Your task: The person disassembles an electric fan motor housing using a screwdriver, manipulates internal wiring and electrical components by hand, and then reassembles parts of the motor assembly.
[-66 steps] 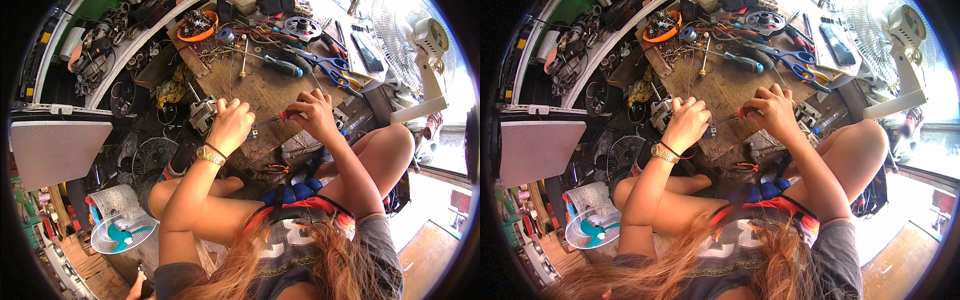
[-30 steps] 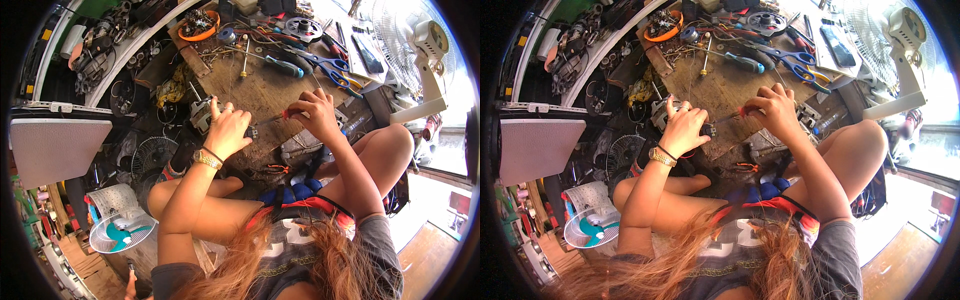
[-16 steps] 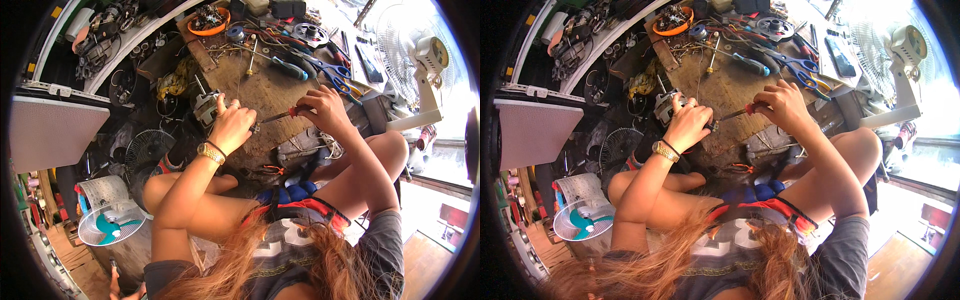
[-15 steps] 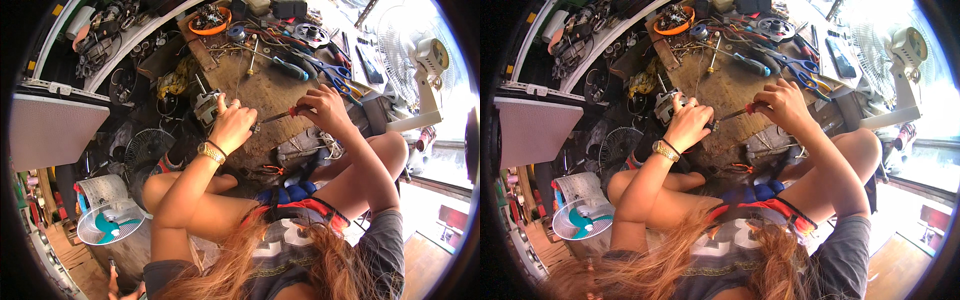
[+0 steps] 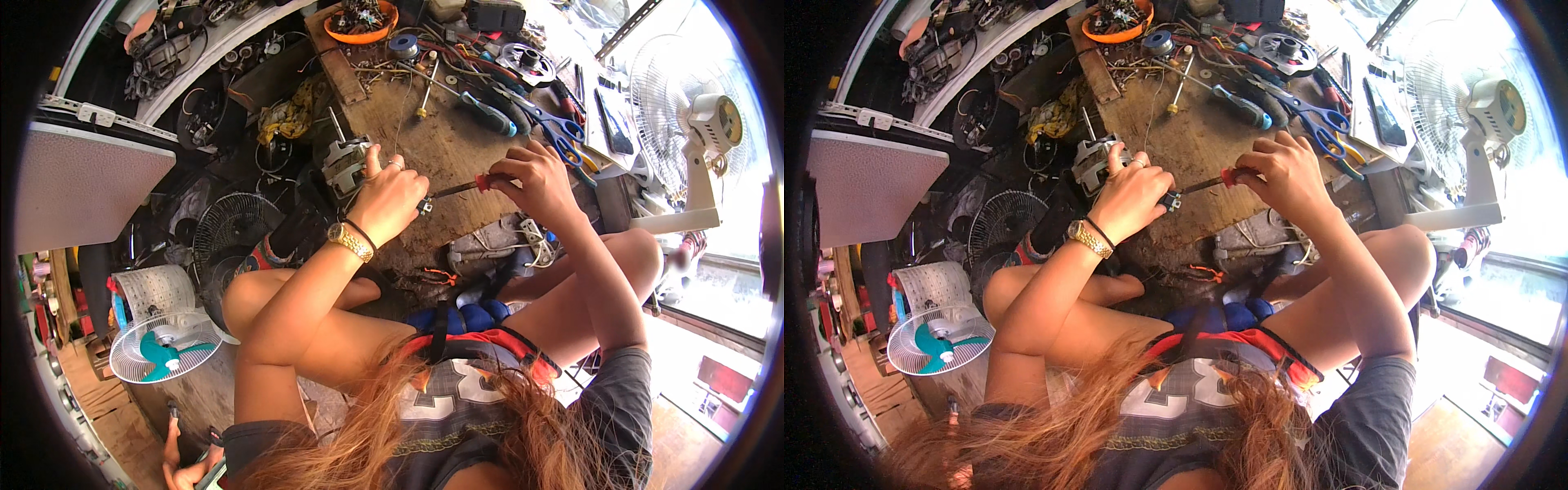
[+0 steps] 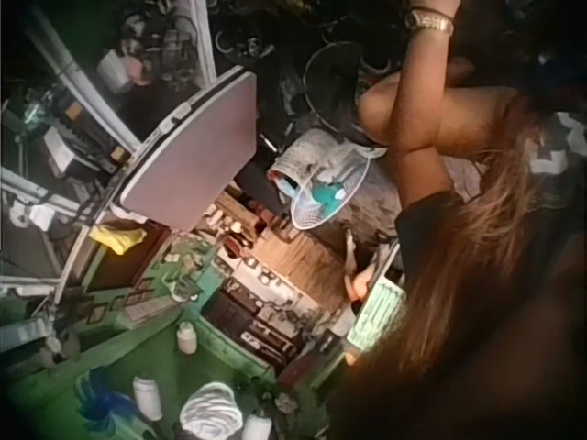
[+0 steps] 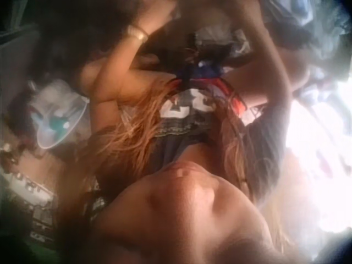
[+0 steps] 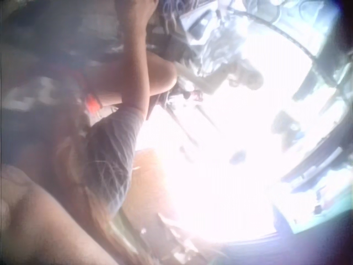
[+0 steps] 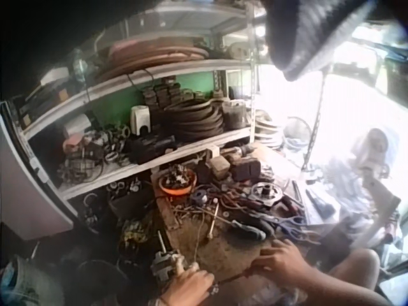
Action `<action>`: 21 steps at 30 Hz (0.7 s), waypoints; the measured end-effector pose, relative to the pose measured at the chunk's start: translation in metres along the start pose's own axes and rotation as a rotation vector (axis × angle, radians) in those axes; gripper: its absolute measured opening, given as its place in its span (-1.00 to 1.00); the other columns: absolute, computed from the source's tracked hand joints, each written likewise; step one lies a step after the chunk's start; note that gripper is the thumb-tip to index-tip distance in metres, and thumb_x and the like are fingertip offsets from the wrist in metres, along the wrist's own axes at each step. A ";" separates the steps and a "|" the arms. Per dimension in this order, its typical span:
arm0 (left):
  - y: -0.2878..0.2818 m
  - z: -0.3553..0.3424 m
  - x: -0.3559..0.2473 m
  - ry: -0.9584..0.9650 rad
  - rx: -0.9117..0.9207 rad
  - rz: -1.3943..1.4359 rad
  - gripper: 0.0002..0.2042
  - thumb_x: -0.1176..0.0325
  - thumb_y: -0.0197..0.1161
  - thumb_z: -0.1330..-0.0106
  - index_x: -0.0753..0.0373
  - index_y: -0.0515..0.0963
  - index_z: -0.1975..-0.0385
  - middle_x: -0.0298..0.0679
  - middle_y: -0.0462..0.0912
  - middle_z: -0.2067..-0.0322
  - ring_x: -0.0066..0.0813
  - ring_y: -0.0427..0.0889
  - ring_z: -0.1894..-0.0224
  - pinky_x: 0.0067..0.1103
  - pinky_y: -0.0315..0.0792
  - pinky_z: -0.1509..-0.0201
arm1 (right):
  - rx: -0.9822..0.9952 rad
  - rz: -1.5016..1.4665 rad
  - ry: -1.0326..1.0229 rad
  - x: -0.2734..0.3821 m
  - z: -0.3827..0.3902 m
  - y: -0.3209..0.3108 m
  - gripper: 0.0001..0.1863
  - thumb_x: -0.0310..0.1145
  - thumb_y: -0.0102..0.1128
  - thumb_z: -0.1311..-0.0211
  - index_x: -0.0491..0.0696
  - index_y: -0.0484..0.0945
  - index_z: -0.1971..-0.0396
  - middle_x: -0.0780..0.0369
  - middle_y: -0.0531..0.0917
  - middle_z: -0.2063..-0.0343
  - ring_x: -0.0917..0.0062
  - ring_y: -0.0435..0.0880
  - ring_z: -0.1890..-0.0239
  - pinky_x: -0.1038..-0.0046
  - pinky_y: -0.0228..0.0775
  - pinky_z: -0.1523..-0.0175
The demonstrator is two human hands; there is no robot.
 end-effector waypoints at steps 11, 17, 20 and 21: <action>0.001 -0.001 0.000 0.009 -0.005 -0.018 -0.75 0.34 0.48 0.05 0.11 0.61 0.35 -0.38 0.62 0.37 -0.34 0.50 0.01 -0.01 -0.06 -0.34 | 0.015 0.002 0.002 0.001 0.000 0.000 -0.87 -0.23 0.37 0.03 0.16 0.69 0.42 0.43 0.57 0.50 0.48 0.48 0.34 0.39 0.29 0.18; 0.002 0.000 0.000 0.008 -0.008 -0.020 -0.75 0.34 0.48 0.07 0.10 0.61 0.36 -0.38 0.62 0.37 -0.34 0.51 0.01 -0.03 -0.06 -0.34 | 0.012 0.002 -0.008 0.002 -0.001 0.000 -0.86 -0.21 0.38 0.03 0.17 0.69 0.41 0.43 0.57 0.50 0.49 0.48 0.33 0.39 0.29 0.18; 0.002 0.000 0.000 0.012 -0.016 -0.021 -0.75 0.33 0.48 0.07 0.10 0.61 0.37 -0.38 0.62 0.37 -0.34 0.51 0.02 -0.04 -0.06 -0.33 | 0.019 0.005 -0.007 0.002 0.000 0.000 -0.85 -0.20 0.38 0.03 0.17 0.69 0.40 0.43 0.57 0.50 0.49 0.48 0.33 0.38 0.29 0.18; 0.002 0.000 0.000 0.014 -0.018 -0.018 -0.75 0.33 0.48 0.07 0.10 0.61 0.37 -0.38 0.62 0.38 -0.34 0.51 0.02 -0.04 -0.05 -0.33 | 0.020 0.005 -0.004 0.002 0.000 0.000 -0.85 -0.20 0.38 0.03 0.17 0.70 0.40 0.43 0.57 0.50 0.49 0.48 0.33 0.38 0.29 0.18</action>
Point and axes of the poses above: each hand's wrist, its own z-axis away from the middle knuckle, its own y-axis out of the palm, x = y × z, the point moved 3 cm from there along -z, towards the middle knuckle
